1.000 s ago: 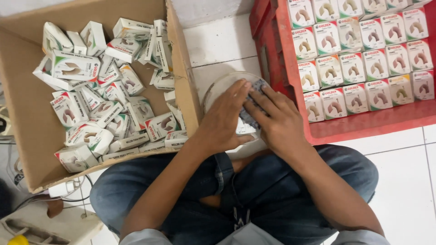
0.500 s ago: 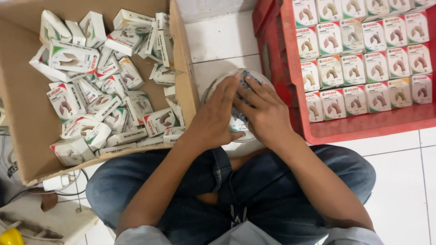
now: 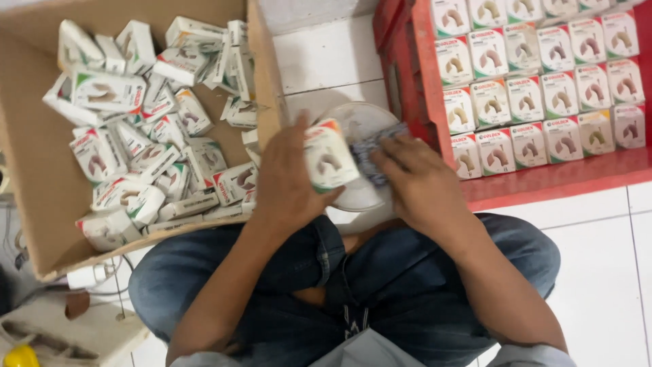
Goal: Cleaning small product boxes with a cloth and stacking them neatly into a plastic crate.
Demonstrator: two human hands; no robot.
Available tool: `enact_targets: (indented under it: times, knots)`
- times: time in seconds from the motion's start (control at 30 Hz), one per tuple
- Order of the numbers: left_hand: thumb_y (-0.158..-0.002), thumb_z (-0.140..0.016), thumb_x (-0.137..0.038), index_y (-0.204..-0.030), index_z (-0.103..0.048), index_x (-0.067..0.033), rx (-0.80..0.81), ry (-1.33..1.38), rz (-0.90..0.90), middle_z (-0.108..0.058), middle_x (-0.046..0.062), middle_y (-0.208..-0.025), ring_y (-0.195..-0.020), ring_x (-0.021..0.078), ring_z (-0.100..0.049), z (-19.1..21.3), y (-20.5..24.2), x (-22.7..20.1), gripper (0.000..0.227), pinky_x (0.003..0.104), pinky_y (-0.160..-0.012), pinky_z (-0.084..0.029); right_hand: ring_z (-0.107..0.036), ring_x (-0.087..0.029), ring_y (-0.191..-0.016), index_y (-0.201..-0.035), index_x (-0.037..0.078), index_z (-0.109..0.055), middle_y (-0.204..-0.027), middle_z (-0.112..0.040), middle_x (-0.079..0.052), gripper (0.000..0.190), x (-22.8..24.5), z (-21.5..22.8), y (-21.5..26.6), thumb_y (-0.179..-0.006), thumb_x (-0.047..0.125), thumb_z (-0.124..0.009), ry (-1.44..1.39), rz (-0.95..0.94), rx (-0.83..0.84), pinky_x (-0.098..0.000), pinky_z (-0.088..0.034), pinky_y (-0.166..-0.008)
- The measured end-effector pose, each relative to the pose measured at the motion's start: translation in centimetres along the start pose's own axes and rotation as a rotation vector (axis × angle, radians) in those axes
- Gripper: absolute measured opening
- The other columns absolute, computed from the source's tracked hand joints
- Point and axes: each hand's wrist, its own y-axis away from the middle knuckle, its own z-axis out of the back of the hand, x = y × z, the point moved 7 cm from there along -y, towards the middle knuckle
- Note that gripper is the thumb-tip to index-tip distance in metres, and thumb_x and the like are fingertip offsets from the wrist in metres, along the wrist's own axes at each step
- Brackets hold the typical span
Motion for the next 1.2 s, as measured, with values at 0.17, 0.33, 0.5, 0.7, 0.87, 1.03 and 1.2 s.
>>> enact_targets:
  times: [0.17,0.33,0.5,0.7,0.87,1.03,1.2]
  knots:
    - [-0.065,-0.093,-0.044,-0.141,-0.04,0.0097,-0.275,0.215,-0.051,-0.058,0.023,-0.124,-0.112,0.0436,-0.059,2.2,-0.6,-0.7,0.107,0.051,-0.104,-0.046,-0.06,-0.043,-0.117,-0.123,0.005,-0.066,-0.12,-0.067,-0.019,0.05,1.2,3.0,-2.3,-0.073,0.009,-0.068,-0.431,-0.074,0.112,-0.0534,-0.047,-0.099]
    - [-0.07,-0.089,-0.042,-0.139,-0.041,0.0095,-0.314,0.319,-0.192,-0.056,0.026,-0.128,-0.115,0.0463,-0.057,-0.6,-2.4,-4.8,0.099,0.056,-0.104,-0.046,-0.072,-0.034,-0.085,-0.122,0.002,-0.061,-0.096,-0.069,-0.018,0.049,-1.8,3.5,-1.0,-0.075,0.003,-0.076,-0.813,-0.492,0.013,-0.0411,-0.06,-0.068]
    - [-0.075,-0.089,-0.033,-0.145,-0.035,0.0053,-0.25,0.472,-0.235,-0.049,0.026,-0.137,-0.127,0.0465,-0.051,-2.5,-5.0,-7.1,0.097,0.056,-0.11,-0.042,-0.071,-0.024,-0.083,-0.116,0.002,-0.061,-0.096,-0.063,-0.013,0.036,-6.4,4.4,0.5,-0.083,0.001,-0.074,-0.995,-0.723,-0.072,-0.0314,-0.059,-0.064]
    - [-0.092,-0.095,-0.037,-0.155,-0.019,-0.0054,-0.025,0.454,-0.37,-0.036,0.017,-0.157,-0.148,0.0383,-0.043,-8.3,-14.2,-11.6,0.104,0.053,-0.13,-0.038,-0.067,-0.014,-0.086,-0.11,0.005,-0.055,-0.102,-0.066,-0.007,0.026,-14.8,10.2,-0.7,-0.092,-0.005,-0.071,-0.78,-0.684,-0.094,-0.0243,-0.058,-0.071]
    - [-0.065,-0.102,-0.061,-0.144,-0.029,-0.0138,-0.007,-0.141,-0.356,-0.047,0.013,-0.138,-0.125,0.033,-0.054,-18.0,-25.2,-18.4,0.118,0.043,-0.083,-0.058,-0.061,-0.007,-0.081,-0.11,0.017,-0.054,-0.087,-0.063,0.0,0.02,-26.2,13.3,-0.4,-0.096,0.011,-0.068,-0.594,-1.093,-0.069,-0.0222,-0.05,-0.066]
    - [-0.061,-0.09,-0.023,-0.146,-0.021,-0.012,0.187,0.012,-0.186,-0.056,0.016,-0.126,-0.115,0.0383,-0.057,-32.0,-30.4,-20.6,0.11,0.048,-0.081,-0.056,-0.064,-0.008,-0.072,-0.105,0.017,-0.063,-0.08,-0.066,0.0,0.018,-40.4,8.3,3.0,-0.091,0.008,-0.071,-0.612,-1.21,-0.037,-0.0206,-0.055,-0.061]
    - [-0.064,-0.088,-0.021,-0.147,-0.022,-0.0061,0.362,0.077,-0.012,-0.061,0.022,-0.12,-0.113,0.0386,-0.059,-40.7,-30.7,-20.4,0.107,0.046,-0.095,-0.051,-0.056,-0.01,-0.06,-0.095,0.012,-0.071,-0.067,-0.06,-0.001,0.013,-49.4,1.4,7.1,-0.084,0.007,-0.074,-0.635,-1.318,-0.062,-0.0203,-0.049,-0.055]
